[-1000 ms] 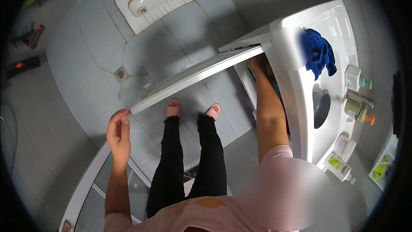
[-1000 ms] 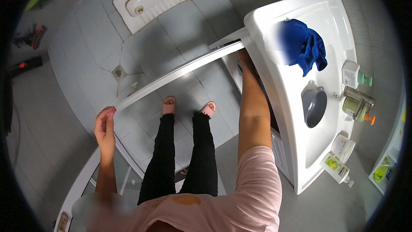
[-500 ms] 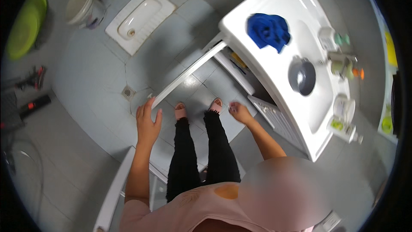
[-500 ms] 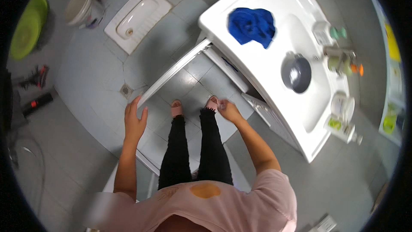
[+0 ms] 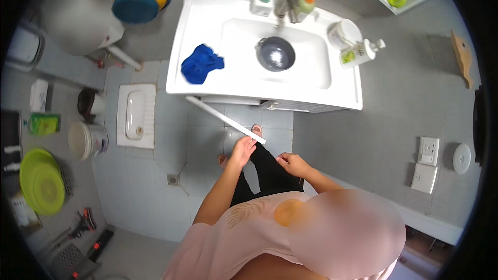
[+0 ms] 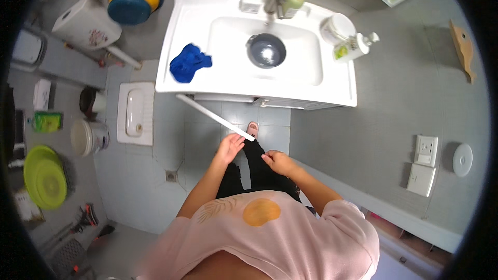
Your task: The person cleans a bathroom sink by first rinsing a blue cloth and wiping the basin. They then retrieve a white container from a cabinet, pour a white powder into a dark bowl, and add liquid from a red tube. The person mixes the contents with the cloth and scrubs the sink basin and faucet area.
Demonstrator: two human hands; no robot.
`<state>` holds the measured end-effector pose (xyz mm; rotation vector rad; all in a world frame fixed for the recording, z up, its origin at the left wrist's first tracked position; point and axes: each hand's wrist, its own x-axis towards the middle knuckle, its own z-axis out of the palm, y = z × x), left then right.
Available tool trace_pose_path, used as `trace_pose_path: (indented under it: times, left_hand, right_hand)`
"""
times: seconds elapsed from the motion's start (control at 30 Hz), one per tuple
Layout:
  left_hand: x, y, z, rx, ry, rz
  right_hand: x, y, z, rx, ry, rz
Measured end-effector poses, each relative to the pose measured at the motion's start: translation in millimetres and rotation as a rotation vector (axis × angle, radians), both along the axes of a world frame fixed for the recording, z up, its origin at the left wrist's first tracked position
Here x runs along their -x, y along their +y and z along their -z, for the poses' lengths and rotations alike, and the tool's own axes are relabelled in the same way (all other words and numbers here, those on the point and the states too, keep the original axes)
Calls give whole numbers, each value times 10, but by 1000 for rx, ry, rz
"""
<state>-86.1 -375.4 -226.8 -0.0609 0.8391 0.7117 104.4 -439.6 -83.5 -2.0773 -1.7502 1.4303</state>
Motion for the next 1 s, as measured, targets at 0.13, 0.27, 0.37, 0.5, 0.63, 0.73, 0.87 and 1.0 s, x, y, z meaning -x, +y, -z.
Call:
trace_pose_path:
  times: [0.13, 0.27, 0.37, 0.5, 0.63, 0.73, 0.87, 1.0]
  left_hand:
    - [-228, 449, -77, 190, -9, -52]
    - [-490, 829, -89, 273, -39, -132]
    - [-594, 1089, 123, 397, -73, -268]
    - [-738, 1312, 59, 313, -21, -289]
    - [-743, 1368, -43, 274, -48, -296]
    - [-692, 1314, -60, 235, 0, -114]
    - [-534, 1315, -570, -136, 616, 735]
    - [-161, 1615, -888, -718, 720, 1042]
  right_hand:
    - [-343, 70, -234, -25, 76, 149]
    - [-759, 152, -222, -97, 89, 195]
    - [-999, 419, -257, -85, 74, 53]
    - [-1269, 745, -333, -57, 93, 86]
    - [-1462, 1022, -285, -157, 89, 8]
    - [-1504, 1220, -343, -187, 84, -70]
    - [-1483, 1515, -411, -251, 135, -83]
    - [-1334, 1818, -564, -242, 112, 4]
